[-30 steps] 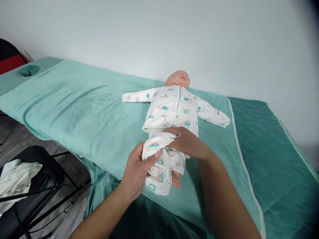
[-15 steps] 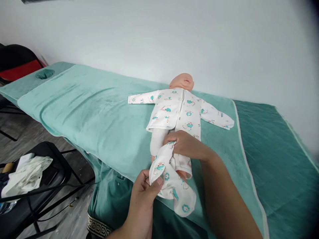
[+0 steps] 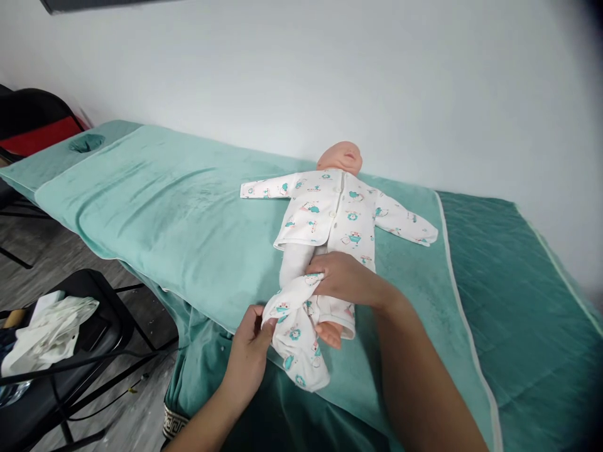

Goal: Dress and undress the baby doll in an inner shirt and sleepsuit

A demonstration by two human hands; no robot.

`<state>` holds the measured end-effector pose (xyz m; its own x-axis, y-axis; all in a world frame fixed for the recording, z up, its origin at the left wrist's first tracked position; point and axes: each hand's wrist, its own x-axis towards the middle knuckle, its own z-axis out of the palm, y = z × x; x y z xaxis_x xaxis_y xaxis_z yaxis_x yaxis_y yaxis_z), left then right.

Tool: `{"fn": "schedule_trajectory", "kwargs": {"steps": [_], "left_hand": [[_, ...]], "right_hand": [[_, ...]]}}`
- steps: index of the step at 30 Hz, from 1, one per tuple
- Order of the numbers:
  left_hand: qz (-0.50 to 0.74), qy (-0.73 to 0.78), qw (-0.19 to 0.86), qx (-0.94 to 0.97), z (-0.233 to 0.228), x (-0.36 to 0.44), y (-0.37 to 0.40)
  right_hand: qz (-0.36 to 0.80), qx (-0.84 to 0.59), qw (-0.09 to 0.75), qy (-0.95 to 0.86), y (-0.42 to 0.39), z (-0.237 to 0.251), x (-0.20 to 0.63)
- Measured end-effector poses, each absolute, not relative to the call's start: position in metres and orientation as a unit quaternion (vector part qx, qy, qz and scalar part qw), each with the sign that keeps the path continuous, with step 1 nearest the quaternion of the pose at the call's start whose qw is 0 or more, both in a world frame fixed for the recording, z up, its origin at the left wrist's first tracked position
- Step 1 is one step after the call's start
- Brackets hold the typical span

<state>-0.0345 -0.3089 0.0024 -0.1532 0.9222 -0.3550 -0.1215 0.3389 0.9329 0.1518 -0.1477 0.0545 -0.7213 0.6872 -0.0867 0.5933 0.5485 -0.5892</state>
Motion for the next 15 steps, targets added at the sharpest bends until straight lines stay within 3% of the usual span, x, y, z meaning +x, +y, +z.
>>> {"fn": "schedule_trajectory", "kwargs": {"steps": [7,15], "left_hand": [[0.403,0.591,0.528,0.458,0.006,-0.046,-0.293],[0.413,0.593,0.38,0.577,0.006,-0.061,-0.242]], "right_hand": [[0.371,-0.379,0.097,-0.842,-0.147,0.059,0.155],[0.375,-0.4,0.083,-0.832,-0.144,0.06,0.158]]}}
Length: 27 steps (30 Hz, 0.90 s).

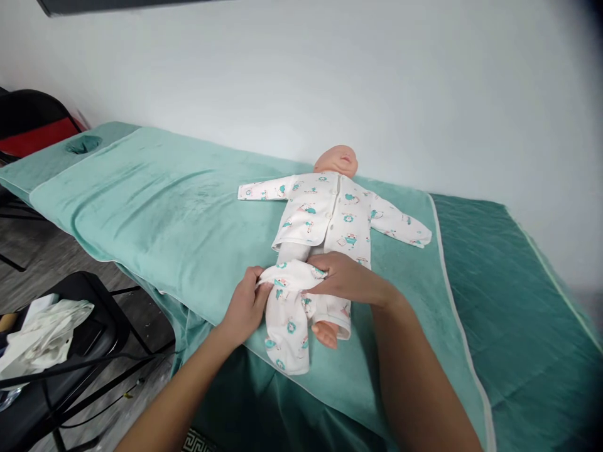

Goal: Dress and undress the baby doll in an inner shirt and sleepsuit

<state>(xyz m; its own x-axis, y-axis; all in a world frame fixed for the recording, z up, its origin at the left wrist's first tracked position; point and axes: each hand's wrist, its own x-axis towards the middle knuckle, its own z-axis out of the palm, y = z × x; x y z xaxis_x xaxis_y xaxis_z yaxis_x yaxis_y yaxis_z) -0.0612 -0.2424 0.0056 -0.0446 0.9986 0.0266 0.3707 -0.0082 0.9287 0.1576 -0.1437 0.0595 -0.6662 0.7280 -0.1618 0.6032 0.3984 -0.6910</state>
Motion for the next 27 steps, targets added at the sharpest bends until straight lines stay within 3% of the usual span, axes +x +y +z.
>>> {"fn": "schedule_trajectory", "kwargs": {"steps": [17,27], "left_hand": [[0.391,0.547,0.216,0.708,0.008,-0.052,-0.128],[0.455,0.572,0.233,0.641,-0.002,-0.051,-0.139]], "right_hand": [[0.347,-0.535,0.236,-0.733,-0.137,0.05,0.153],[0.404,-0.49,0.2,-0.746,-0.143,0.06,0.154]]}}
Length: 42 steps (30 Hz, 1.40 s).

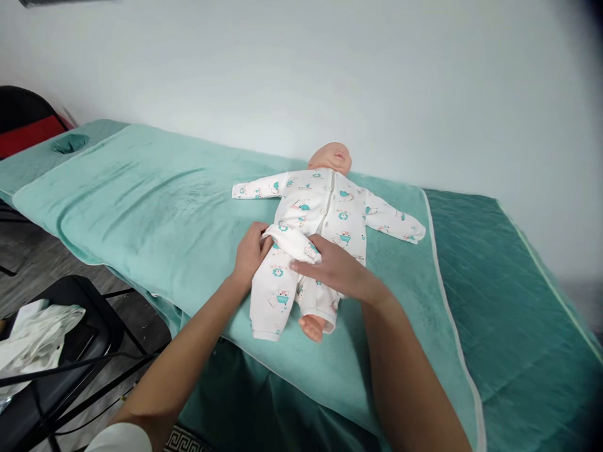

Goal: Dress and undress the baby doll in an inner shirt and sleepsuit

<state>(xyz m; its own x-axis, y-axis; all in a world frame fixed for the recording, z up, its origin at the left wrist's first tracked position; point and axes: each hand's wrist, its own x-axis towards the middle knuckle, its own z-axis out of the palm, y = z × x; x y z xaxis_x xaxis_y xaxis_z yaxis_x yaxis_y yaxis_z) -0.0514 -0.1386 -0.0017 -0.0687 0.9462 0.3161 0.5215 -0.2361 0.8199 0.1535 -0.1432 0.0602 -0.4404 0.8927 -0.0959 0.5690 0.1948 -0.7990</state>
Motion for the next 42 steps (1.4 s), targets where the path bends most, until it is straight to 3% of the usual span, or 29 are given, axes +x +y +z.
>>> {"fn": "schedule_trajectory", "kwargs": {"steps": [5,10,18,25,30,33,38,42], "left_hand": [[0.493,0.608,0.284,0.554,-0.001,-0.056,-0.174],[0.419,0.577,0.302,0.633,-0.003,-0.063,-0.206],[0.411,0.546,0.289,0.67,-0.01,-0.063,-0.207],[0.385,0.545,0.111,0.737,-0.013,-0.064,-0.178],[0.371,0.538,-0.089,0.752,-0.023,-0.061,-0.165],[0.37,0.546,-0.141,0.738,-0.026,-0.058,-0.168],[0.372,0.565,-0.116,0.727,-0.026,-0.059,-0.175],[0.393,0.569,0.025,0.722,-0.02,-0.061,-0.174]], "right_hand": [[0.391,-0.486,0.176,-0.762,-0.145,0.058,0.153],[0.396,-0.459,0.17,-0.777,-0.145,0.057,0.154],[0.397,-0.425,0.189,-0.791,-0.147,0.059,0.153],[0.423,-0.419,0.223,-0.771,-0.147,0.059,0.152],[0.384,-0.447,0.252,-0.768,-0.144,0.055,0.15],[0.349,-0.476,0.262,-0.764,-0.142,0.051,0.148],[0.334,-0.5,0.298,-0.741,-0.14,0.045,0.145],[0.338,-0.491,0.289,-0.749,-0.141,0.043,0.146]]}}
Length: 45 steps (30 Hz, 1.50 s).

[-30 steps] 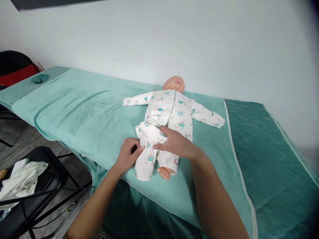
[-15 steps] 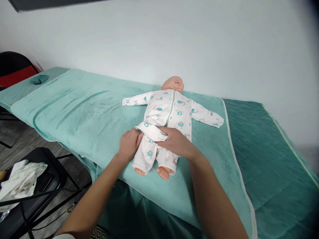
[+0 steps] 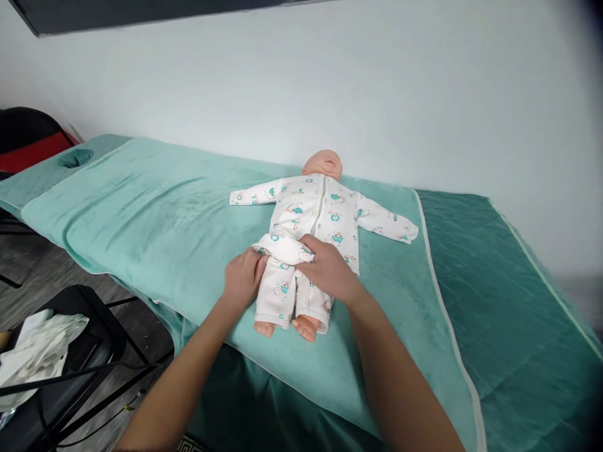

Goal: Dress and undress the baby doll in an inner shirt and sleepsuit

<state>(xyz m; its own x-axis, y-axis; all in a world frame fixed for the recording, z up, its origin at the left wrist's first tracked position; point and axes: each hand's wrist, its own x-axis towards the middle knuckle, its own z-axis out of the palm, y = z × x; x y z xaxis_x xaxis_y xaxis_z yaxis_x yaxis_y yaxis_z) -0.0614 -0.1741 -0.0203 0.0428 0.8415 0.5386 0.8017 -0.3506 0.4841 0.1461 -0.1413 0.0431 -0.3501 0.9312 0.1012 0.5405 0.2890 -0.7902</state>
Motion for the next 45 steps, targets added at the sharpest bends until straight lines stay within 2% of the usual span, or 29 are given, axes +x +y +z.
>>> {"fn": "schedule_trajectory", "kwargs": {"steps": [3,6,10,12,14,17,21,24,28,31,34,38,41,45], "left_hand": [[0.456,0.57,0.161,0.664,-0.015,-0.064,-0.168],[0.53,0.569,0.246,0.579,-0.011,-0.066,-0.153],[0.615,0.504,0.348,0.496,-0.005,-0.062,-0.121],[0.616,0.467,0.416,0.478,-0.002,-0.059,-0.106],[0.58,0.448,0.465,0.496,0.001,-0.056,-0.096],[0.535,0.417,0.463,0.57,0.004,-0.054,-0.092],[0.504,0.357,0.415,0.669,0.006,-0.057,-0.096],[0.443,0.342,0.399,0.727,0.011,-0.057,-0.098],[0.376,0.363,0.356,0.775,0.024,-0.051,-0.097],[0.36,0.386,0.283,0.801,0.031,-0.043,-0.092],[0.418,0.394,0.263,0.775,0.029,-0.036,-0.084],[0.584,0.46,0.394,0.541,0.014,-0.038,-0.069],[0.669,0.448,0.479,0.348,0.003,-0.046,-0.059],[0.699,0.435,0.478,0.306,-0.007,-0.054,-0.055]], "right_hand": [[0.368,-0.454,0.289,-0.759,-0.145,0.046,0.149],[0.395,-0.424,0.315,-0.752,-0.149,0.05,0.151],[0.405,-0.384,0.411,-0.721,-0.151,0.052,0.158],[0.332,-0.41,0.493,-0.692,-0.148,0.05,0.164],[0.209,-0.478,0.528,-0.67,-0.142,0.047,0.171],[0.08,-0.563,0.433,-0.699,-0.132,0.041,0.178],[0.018,-0.583,0.282,-0.762,-0.132,0.037,0.175],[-0.011,-0.589,0.236,-0.772,-0.138,0.037,0.169],[-0.032,-0.607,0.235,-0.758,-0.14,0.038,0.161],[-0.013,-0.603,0.279,-0.747,-0.138,0.039,0.159],[0.055,-0.601,0.351,-0.716,-0.135,0.039,0.162],[0.187,-0.613,0.456,-0.617,-0.132,0.035,0.167],[0.271,-0.602,0.536,-0.526,-0.127,0.03,0.17],[0.305,-0.58,0.614,-0.441,-0.117,0.027,0.176]]}}
